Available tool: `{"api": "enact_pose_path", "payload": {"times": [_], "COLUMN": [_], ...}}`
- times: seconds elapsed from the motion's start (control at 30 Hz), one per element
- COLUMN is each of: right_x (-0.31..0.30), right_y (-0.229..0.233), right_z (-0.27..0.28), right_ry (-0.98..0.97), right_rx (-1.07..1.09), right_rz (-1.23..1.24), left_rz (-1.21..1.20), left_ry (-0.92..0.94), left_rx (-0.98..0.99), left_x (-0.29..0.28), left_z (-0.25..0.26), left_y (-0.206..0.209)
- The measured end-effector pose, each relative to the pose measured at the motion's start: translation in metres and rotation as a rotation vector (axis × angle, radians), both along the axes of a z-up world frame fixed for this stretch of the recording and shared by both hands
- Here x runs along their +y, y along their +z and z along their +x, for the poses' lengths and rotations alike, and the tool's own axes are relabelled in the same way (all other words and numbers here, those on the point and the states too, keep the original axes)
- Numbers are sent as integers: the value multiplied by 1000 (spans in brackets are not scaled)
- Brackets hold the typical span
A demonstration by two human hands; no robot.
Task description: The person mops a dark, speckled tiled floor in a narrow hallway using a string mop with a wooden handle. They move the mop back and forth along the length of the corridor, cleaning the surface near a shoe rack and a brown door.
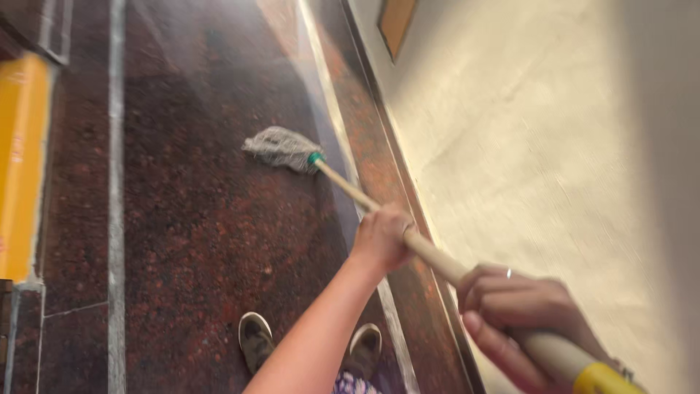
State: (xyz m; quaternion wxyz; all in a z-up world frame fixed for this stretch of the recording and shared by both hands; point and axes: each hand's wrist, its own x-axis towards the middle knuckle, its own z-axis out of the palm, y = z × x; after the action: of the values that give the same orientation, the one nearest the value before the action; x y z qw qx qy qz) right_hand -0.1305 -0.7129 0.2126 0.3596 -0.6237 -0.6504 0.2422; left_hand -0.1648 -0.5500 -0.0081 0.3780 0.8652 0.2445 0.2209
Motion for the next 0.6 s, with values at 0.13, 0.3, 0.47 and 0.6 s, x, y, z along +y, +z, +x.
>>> {"api": "enact_pose_path", "payload": {"times": [0.13, 0.3, 0.47, 0.6], "right_x": [-48, -81, -70, -24], "right_y": [2, -10, -19, -33], "right_z": [15, -12, -66, -122], "right_ry": [-179, -423, -443, -385], "right_rx": [-132, -111, -20, 74], "right_rz": [-42, 75, 112, 222], "left_rz": [-25, 187, 344, 419], "left_ry": [-157, -463, -639, -579], "left_rx": [23, 149, 359, 364], "left_x": [-48, -73, -35, 16], "left_z": [58, 69, 8, -65], "left_y": [5, 15, 31, 32]}}
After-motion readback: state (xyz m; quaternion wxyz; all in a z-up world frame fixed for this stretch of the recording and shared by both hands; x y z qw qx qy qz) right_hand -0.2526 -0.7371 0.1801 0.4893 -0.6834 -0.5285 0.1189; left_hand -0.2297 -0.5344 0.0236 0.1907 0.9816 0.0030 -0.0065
